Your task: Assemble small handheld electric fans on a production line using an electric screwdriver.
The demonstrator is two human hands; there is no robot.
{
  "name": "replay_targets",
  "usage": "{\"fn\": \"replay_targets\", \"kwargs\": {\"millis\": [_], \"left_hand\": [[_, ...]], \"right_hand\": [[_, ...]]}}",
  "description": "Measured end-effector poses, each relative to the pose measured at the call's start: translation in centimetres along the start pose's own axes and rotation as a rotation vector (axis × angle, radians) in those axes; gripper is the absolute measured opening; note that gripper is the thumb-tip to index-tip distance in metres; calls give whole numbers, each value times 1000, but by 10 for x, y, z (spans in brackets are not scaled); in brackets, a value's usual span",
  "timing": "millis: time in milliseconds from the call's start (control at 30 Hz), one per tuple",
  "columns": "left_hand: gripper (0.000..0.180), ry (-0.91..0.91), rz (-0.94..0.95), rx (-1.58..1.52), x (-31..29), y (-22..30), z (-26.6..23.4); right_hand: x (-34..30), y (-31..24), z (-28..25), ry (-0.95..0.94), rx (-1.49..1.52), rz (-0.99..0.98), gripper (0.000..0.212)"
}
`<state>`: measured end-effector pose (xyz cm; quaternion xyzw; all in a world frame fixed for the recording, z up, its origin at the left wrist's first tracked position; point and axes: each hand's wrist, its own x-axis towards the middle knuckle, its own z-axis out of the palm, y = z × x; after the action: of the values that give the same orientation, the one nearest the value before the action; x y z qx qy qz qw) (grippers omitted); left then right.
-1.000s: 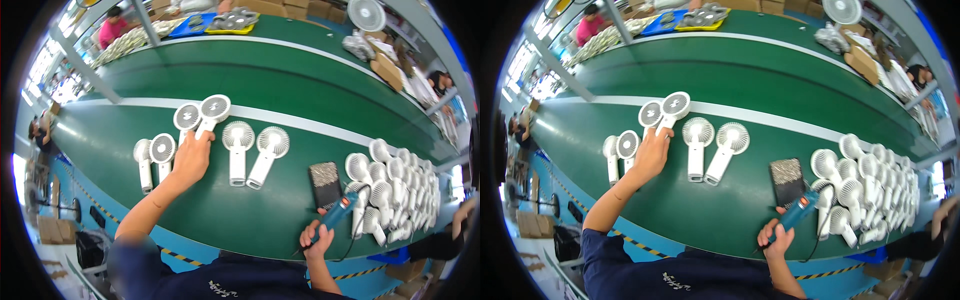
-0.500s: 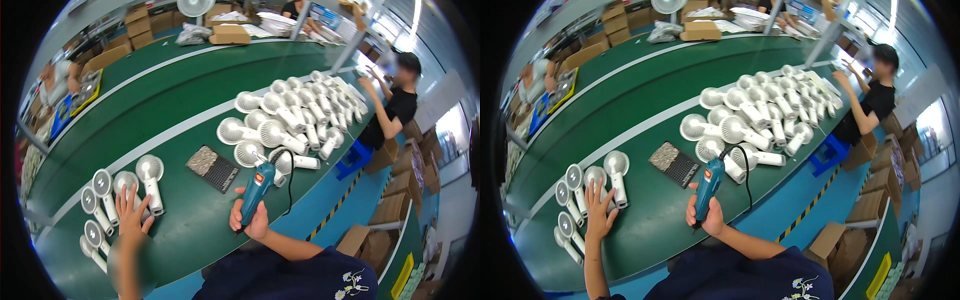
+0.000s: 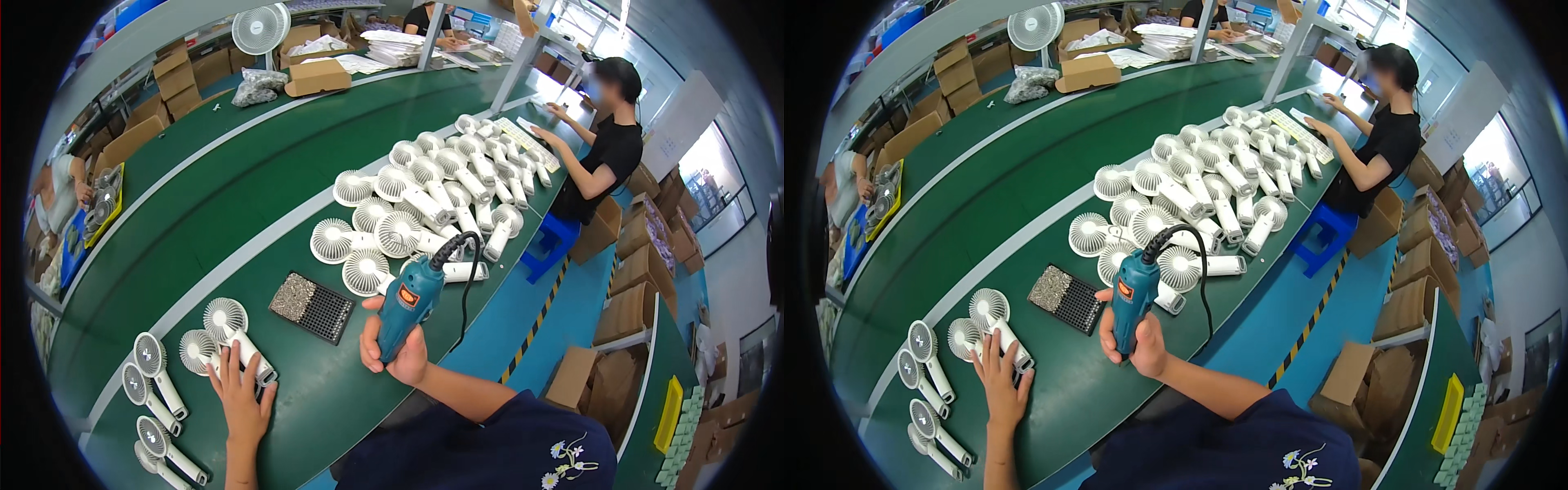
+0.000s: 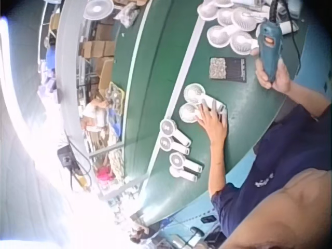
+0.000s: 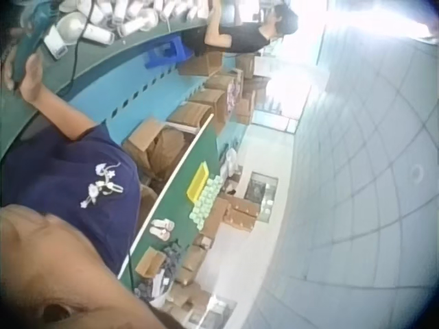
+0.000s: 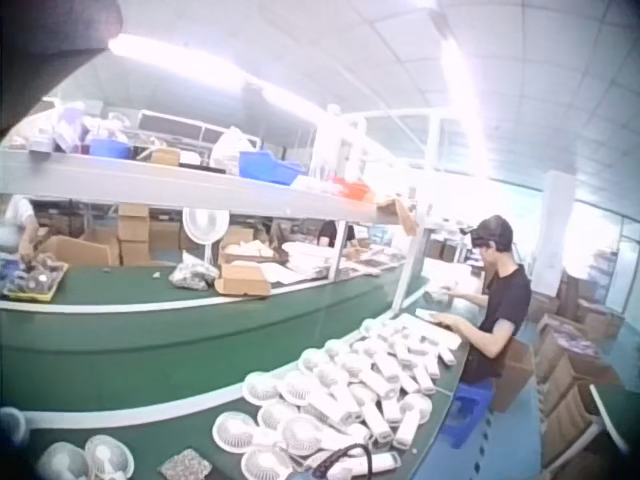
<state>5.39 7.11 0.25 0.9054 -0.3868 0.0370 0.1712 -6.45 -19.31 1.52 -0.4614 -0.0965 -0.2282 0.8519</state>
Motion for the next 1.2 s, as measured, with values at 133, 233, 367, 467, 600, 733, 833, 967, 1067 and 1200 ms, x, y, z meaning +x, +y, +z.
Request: {"fn": "replay_targets", "kwargs": {"millis": [133, 233, 367, 467, 600, 733, 833, 967, 1067, 1200], "left_hand": [[58, -22, -42, 10, 2, 24, 4], [57, 4, -60, -18, 4, 39, 11], [55, 13, -105, -12, 0, 62, 16], [59, -8, -132, 4, -3, 64, 21], [74, -18, 40, 51, 18, 49, 0], [78, -10, 147, 2, 46, 32, 1], [75, -1, 127, 34, 47, 31, 9], [66, -19, 77, 2, 47, 30, 12], [59, 8, 68, -9, 46, 32, 18], [58, -40, 79, -22, 48, 35, 9]], "right_hand": [[30, 3, 14, -46, -16, -30, 89], [54, 7, 24, -67, -78, -110, 91], [71, 14, 27, -44, -76, -164, 84], [78, 24, 21, -13, -76, -115, 82], [82, 39, 5, 13, -135, -160, 85], [92, 20, -9, -71, -82, -228, 85], [91, 26, -17, -103, -68, -208, 87], [92, 34, -21, -123, -69, -199, 87], [94, 30, -24, -20, -166, -306, 88], [96, 27, -23, 97, -219, -346, 87]]}}
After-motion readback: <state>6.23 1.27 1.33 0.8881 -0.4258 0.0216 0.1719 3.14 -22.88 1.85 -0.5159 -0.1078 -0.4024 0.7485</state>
